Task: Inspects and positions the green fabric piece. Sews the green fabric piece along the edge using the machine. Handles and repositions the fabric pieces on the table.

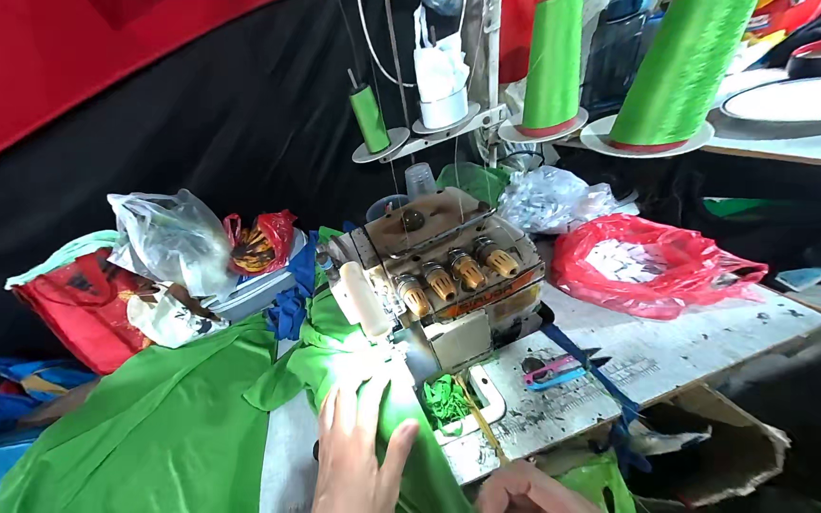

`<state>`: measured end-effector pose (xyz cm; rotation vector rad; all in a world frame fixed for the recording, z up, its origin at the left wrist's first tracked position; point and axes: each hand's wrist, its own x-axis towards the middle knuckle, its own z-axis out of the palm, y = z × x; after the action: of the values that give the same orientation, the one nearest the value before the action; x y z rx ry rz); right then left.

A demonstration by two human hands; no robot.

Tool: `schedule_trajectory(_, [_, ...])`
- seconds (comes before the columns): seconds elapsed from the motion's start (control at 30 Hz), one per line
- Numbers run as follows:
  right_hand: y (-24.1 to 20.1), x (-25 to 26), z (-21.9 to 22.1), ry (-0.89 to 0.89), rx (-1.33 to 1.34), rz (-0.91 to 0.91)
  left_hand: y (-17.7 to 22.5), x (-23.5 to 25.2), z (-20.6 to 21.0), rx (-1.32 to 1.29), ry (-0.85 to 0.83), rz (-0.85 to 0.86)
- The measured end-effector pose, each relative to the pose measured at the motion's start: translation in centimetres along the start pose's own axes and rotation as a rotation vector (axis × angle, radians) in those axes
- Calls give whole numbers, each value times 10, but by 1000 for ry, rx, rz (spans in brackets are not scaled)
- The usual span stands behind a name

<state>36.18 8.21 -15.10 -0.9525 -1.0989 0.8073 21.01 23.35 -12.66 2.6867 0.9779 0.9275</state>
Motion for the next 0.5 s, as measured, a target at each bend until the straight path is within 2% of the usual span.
schedule_trajectory(0.1, [-17, 20, 11, -42, 49, -74, 3, -20, -20, -266, -121, 88])
schedule_trajectory(0.17, [-24, 31, 18, -58, 102, -110, 13, -44, -15, -320, -75, 82])
schedule_trajectory(0.23, [-27, 37, 25, -54, 148, -139, 17, -60, -1, -286, 48, 59])
schedule_trajectory(0.33, [-29, 44, 31, -19, 207, -181, 8, -51, 9, -320, 224, 15])
schedule_trajectory(0.5, [-26, 42, 36, 36, 326, -142, -16, -22, -10, -462, 184, 23])
